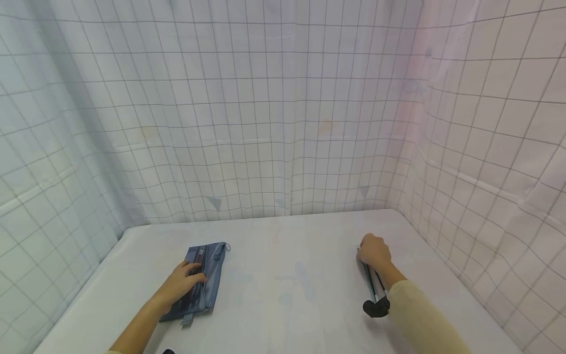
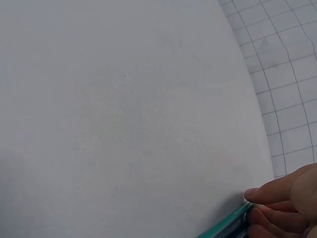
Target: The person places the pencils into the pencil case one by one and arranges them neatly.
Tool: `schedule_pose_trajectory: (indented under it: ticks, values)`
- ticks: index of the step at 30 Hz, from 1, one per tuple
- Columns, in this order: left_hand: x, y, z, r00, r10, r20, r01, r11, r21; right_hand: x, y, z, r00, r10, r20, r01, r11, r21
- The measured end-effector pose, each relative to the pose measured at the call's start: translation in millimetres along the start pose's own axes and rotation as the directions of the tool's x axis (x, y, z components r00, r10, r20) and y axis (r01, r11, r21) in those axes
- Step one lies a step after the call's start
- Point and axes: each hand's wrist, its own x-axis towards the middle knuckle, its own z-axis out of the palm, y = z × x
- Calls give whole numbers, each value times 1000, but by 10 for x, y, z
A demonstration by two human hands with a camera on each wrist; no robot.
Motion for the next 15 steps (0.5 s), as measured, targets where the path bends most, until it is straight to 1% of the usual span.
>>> schedule_pose_trajectory:
  ticks: [4, 6, 10, 15]
  values:
    - [2, -4, 4, 1000, 7, 1, -7, 1000, -5, -18, -27, 19, 999, 31, -14, -32, 999, -41]
    - [6, -6, 5, 1000, 6, 1, -6, 1000, -6, -19, -38, 26, 999, 26, -22, -27, 998, -51]
    - [8, -6, 6, 1000, 1, 0, -1, 1000, -2, -21, -53, 31, 999, 9, -30, -10, 999, -37]
    - [2, -13, 7, 1000, 3, -2, -3, 1000, 2, 0, -6, 50, 998, -25, -50, 24, 1000, -18]
